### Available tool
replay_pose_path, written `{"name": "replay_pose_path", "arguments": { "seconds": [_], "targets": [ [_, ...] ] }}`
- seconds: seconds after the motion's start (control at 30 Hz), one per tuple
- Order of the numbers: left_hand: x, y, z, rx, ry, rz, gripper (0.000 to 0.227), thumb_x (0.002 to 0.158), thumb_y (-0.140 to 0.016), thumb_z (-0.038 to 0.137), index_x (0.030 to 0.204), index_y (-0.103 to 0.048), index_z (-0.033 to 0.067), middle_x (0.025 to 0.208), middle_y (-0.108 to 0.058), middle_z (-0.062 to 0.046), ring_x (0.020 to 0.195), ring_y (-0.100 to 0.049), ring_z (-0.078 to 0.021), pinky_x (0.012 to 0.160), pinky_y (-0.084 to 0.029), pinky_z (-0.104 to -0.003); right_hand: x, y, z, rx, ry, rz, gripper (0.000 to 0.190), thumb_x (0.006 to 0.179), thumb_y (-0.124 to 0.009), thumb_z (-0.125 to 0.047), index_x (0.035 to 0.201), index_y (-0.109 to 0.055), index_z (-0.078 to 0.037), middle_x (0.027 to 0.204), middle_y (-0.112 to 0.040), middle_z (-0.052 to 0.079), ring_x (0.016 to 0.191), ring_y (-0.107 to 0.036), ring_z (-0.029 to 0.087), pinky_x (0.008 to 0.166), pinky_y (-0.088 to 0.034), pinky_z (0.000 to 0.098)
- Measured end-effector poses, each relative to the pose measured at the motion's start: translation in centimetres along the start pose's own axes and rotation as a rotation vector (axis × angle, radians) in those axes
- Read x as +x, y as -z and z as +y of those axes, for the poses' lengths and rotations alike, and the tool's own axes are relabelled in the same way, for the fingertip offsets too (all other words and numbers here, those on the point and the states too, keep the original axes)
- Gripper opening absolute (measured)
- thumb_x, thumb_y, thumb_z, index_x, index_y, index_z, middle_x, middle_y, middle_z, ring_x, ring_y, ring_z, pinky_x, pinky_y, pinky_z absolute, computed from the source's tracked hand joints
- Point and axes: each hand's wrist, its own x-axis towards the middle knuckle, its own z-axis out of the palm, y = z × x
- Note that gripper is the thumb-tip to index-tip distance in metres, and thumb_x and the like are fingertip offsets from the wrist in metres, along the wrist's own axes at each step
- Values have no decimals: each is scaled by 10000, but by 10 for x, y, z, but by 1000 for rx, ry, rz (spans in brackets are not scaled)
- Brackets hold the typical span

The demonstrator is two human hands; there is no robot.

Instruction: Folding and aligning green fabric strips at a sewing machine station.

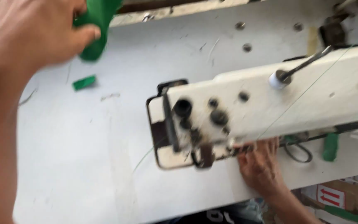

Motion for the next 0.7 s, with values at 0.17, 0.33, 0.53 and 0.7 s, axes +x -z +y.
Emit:
{"name": "replay_pose_path", "arguments": {
  "seconds": [0.17, 0.33, 0.53, 0.7],
  "targets": [
    [-188, -87, 95, -1417, 640, -76, 85, 1022, -674, 136, 1013, -619, 72, 837, -701, -78, 706, -662, -136, 598, -577, -261, -2, 2, -10, -75, 0, -47, 325, 1027, -626, -226, 1130, -605, 82, 1177, -486, 410, 1198, -470, 623, 1190, -307, 735],
    [-278, -121, 245, -2120, 1034, -156, 353, 971, -569, 4, 1311, -493, 59, 1037, -731, -227, 861, -734, -311, 786, -655, -469, -6, 4, -12, 18, 79, 17, 378, 1158, -607, -159, 1390, -636, 137, 1550, -434, 364, 1493, -274, 554, 1198, -150, 717],
    [-297, -132, 319, -2158, 1051, 152, 542, 995, -547, 61, 1509, -379, 87, 1023, -726, -150, 888, -681, -178, 807, -578, -337, -8, 2, -8, 29, 132, 20, 339, 1181, -585, -150, 1391, -646, 108, 1559, -405, 338, 1485, -223, 518, 1165, -157, 750],
    [-282, -115, 323, -2230, 1139, 93, 790, 945, -539, 48, 1615, -191, 280, 1334, -432, -224, 1027, -545, -185, 785, -496, -350, -10, -2, -4, 59, 201, 36, 268, 1188, -613, -78, 1345, -679, 130, 1536, -429, 355, 1479, -242, 538, 1153, -146, 751]
  ]
}}
